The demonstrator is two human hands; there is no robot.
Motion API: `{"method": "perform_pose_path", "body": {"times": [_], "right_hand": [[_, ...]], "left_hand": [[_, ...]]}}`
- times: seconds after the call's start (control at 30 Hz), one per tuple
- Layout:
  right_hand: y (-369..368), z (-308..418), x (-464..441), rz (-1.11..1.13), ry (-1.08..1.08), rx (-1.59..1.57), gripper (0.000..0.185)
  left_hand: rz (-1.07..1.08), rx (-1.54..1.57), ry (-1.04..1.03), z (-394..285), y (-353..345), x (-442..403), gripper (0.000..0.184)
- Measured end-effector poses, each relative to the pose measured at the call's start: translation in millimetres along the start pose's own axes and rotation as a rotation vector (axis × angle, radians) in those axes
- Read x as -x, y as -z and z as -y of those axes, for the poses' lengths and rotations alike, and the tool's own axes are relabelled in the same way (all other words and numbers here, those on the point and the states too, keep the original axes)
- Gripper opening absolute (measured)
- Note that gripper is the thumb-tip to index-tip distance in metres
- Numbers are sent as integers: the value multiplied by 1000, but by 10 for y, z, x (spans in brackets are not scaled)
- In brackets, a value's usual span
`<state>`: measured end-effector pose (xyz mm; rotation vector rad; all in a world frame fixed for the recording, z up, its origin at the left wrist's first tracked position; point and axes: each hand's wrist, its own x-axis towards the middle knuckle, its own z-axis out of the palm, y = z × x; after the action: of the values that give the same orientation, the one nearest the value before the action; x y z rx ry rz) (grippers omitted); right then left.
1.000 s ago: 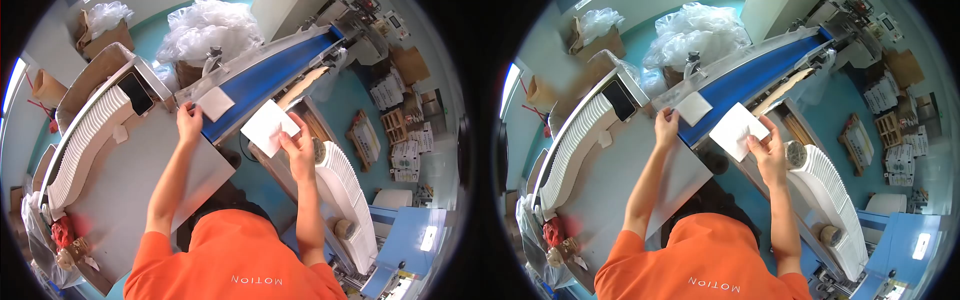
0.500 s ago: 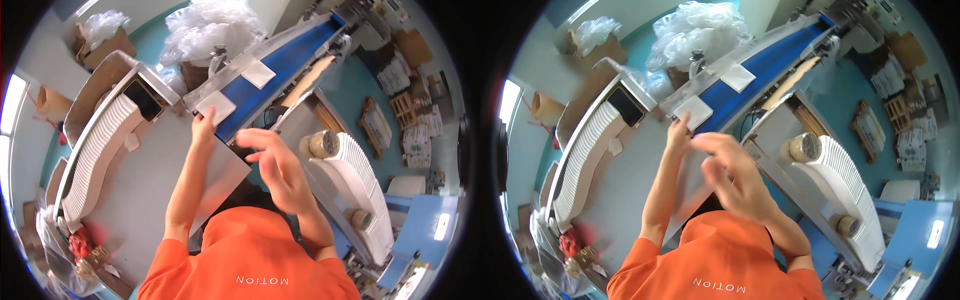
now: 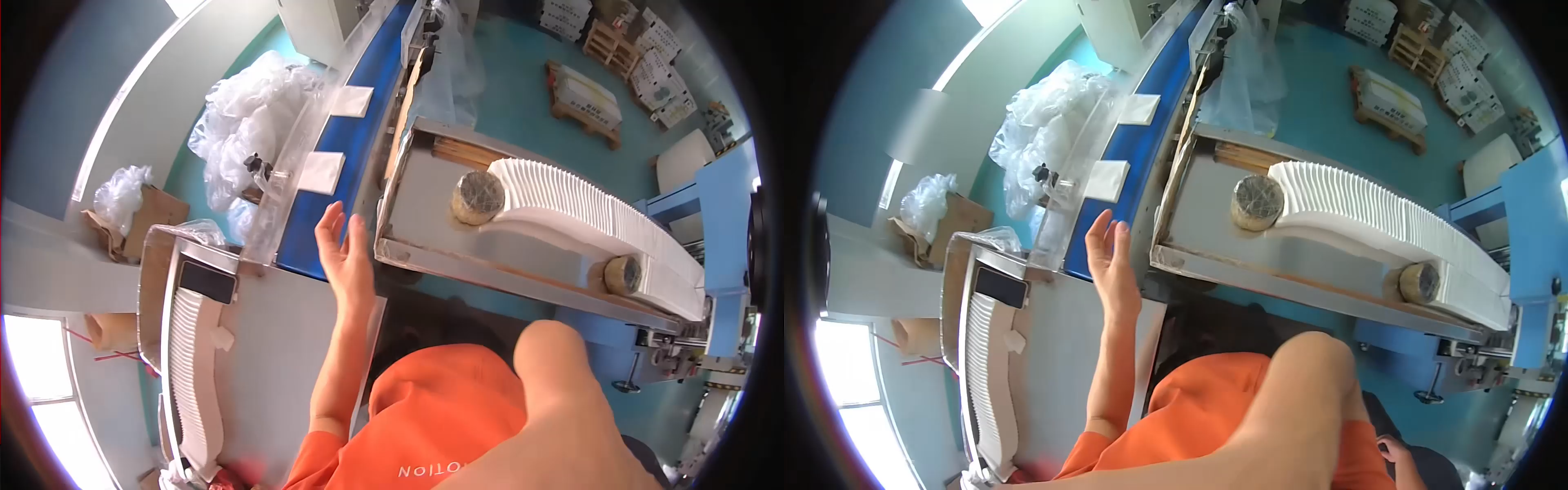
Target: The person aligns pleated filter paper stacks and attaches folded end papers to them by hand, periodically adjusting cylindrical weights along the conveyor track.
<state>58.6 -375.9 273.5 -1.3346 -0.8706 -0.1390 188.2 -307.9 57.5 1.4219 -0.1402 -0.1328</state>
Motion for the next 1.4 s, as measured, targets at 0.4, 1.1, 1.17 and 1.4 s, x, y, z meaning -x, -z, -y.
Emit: {"method": "perform_pose_path", "body": {"times": [0.4, 1.1, 1.17, 1.4], "right_hand": [[-444, 261, 796, -848, 720, -126, 83], [-388, -747, 5856, -1410, -1470, -756, 92], [-251, -409, 5602, -1317, -1544, -674, 87], [635, 1087, 4434, -900, -1121, 443, 30]], "left_hand": [[345, -168, -105, 42, -1228, 236, 36], [992, -542, 345, 406, -1512, -499, 57], [1160, -607, 409, 296, -1547, -512, 73], [1183, -648, 472, 162, -1900, -377, 76]]}}
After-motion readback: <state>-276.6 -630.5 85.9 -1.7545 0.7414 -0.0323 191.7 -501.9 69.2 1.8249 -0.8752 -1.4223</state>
